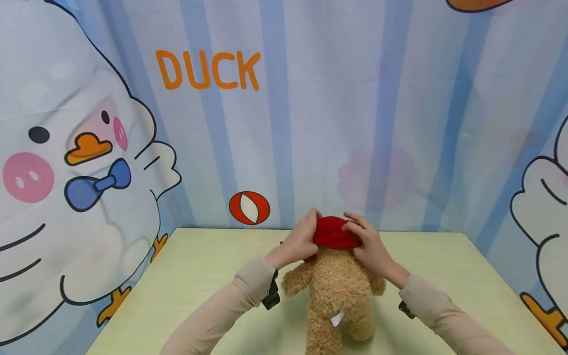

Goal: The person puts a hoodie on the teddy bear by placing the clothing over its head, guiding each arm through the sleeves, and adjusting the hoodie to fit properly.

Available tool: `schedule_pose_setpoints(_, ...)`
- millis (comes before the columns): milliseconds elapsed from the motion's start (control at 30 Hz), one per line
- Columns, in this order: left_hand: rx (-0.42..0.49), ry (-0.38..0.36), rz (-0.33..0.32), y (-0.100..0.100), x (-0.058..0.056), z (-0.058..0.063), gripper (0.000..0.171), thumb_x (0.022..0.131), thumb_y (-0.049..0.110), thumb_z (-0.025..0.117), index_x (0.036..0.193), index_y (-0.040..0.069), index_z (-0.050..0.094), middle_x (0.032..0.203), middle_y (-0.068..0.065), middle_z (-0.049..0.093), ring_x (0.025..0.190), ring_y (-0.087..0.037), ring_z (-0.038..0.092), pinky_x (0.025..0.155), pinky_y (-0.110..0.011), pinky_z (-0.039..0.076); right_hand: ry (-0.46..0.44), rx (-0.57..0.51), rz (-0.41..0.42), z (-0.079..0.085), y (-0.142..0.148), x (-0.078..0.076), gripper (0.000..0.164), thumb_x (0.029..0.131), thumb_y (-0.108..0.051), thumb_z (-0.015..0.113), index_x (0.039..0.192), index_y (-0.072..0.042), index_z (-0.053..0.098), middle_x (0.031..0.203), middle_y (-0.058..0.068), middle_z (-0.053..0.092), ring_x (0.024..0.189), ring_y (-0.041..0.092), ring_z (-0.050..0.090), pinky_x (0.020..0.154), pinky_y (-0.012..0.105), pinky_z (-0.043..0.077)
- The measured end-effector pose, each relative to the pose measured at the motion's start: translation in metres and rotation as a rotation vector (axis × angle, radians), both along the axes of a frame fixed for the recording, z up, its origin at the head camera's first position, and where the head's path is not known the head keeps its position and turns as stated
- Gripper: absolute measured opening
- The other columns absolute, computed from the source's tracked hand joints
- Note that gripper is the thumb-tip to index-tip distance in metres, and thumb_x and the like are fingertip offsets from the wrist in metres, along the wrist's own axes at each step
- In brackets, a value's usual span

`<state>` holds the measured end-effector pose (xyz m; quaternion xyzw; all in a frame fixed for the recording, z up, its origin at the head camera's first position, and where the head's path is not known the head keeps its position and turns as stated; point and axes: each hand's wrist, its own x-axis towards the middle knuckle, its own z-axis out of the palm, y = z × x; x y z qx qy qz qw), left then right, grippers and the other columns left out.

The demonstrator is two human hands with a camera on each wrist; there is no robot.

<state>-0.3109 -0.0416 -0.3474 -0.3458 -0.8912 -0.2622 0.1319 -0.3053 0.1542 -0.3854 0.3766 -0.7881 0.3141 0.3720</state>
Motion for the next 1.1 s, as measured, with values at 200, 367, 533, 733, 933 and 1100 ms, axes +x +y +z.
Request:
schedule_pose_setpoints(200, 0.023, 0.072, 0.053, 0.005, 0.007, -0.005, 0.037, 0.063, -0.015, 0.049, 0.095, 0.002, 0.042, 0.082, -0.011, 0.054, 0.074, -0.02, 0.055, 0.059, -0.02, 0.036, -0.013, 0.056, -0.047, 0.006, 0.002, 0.004, 0.044, 0.052, 0.024, 0.047, 0.084, -0.004, 0.055, 0.087, 0.008, 0.057, 0.077, 0.018, 0.053, 0.057, 0.025, 0.041)
schedule_pose_setpoints(367, 0.035, 0.138, 0.091, 0.01, 0.01, -0.01, 0.029, 0.065, -0.015, 0.051, 0.087, 0.004, 0.046, 0.075, -0.009, 0.058, 0.069, -0.019, 0.058, 0.057, -0.017, 0.037, -0.012, 0.089, -0.078, 0.002, -0.005, 0.007, 0.038, 0.048, 0.02, 0.049, 0.074, -0.008, 0.044, 0.063, -0.001, 0.044, 0.058, 0.008, 0.033, 0.053, 0.02, 0.029)
schedule_pose_setpoints(533, 0.036, 0.335, 0.135, 0.016, 0.012, -0.019, 0.025, 0.063, -0.013, 0.053, 0.078, 0.007, 0.051, 0.067, -0.006, 0.061, 0.061, -0.019, 0.061, 0.052, -0.019, 0.043, -0.054, -0.002, -0.119, -0.008, -0.02, 0.014, 0.029, 0.06, 0.014, 0.062, 0.07, -0.009, 0.048, 0.055, -0.001, 0.048, 0.048, 0.006, 0.039, 0.048, 0.017, 0.033)
schedule_pose_setpoints(733, -0.104, 0.604, 0.18, 0.02, 0.01, -0.027, 0.019, 0.064, -0.001, 0.062, 0.078, 0.01, 0.054, 0.062, -0.002, 0.059, 0.054, -0.016, 0.058, 0.047, -0.022, 0.044, -0.014, -0.096, -0.158, -0.017, -0.023, 0.016, 0.022, 0.065, 0.005, 0.071, 0.072, -0.009, 0.056, 0.064, 0.005, 0.06, 0.056, 0.015, 0.057, 0.053, 0.024, 0.046)
schedule_pose_setpoints(933, -0.192, 0.459, 0.13, 0.014, 0.012, -0.022, 0.059, 0.069, 0.011, 0.068, 0.122, 0.001, 0.045, 0.107, -0.011, 0.056, 0.095, -0.023, 0.055, 0.076, -0.033, 0.045, 0.144, -0.072, -0.168, -0.016, -0.011, 0.012, 0.025, 0.063, 0.013, 0.062, 0.077, -0.006, 0.055, 0.084, 0.017, 0.052, 0.075, 0.029, 0.05, 0.063, 0.038, 0.045)
schedule_pose_setpoints(1100, -0.148, 0.139, -0.043, 0.007, 0.013, -0.018, 0.068, 0.076, 0.008, 0.062, 0.136, 0.005, 0.029, 0.128, -0.015, 0.035, 0.116, -0.027, 0.037, 0.093, -0.038, 0.039, 0.128, -0.126, -0.163, -0.019, -0.005, 0.009, 0.022, 0.068, 0.015, 0.061, 0.076, -0.004, 0.054, 0.103, 0.024, 0.053, 0.091, 0.036, 0.051, 0.072, 0.045, 0.047)
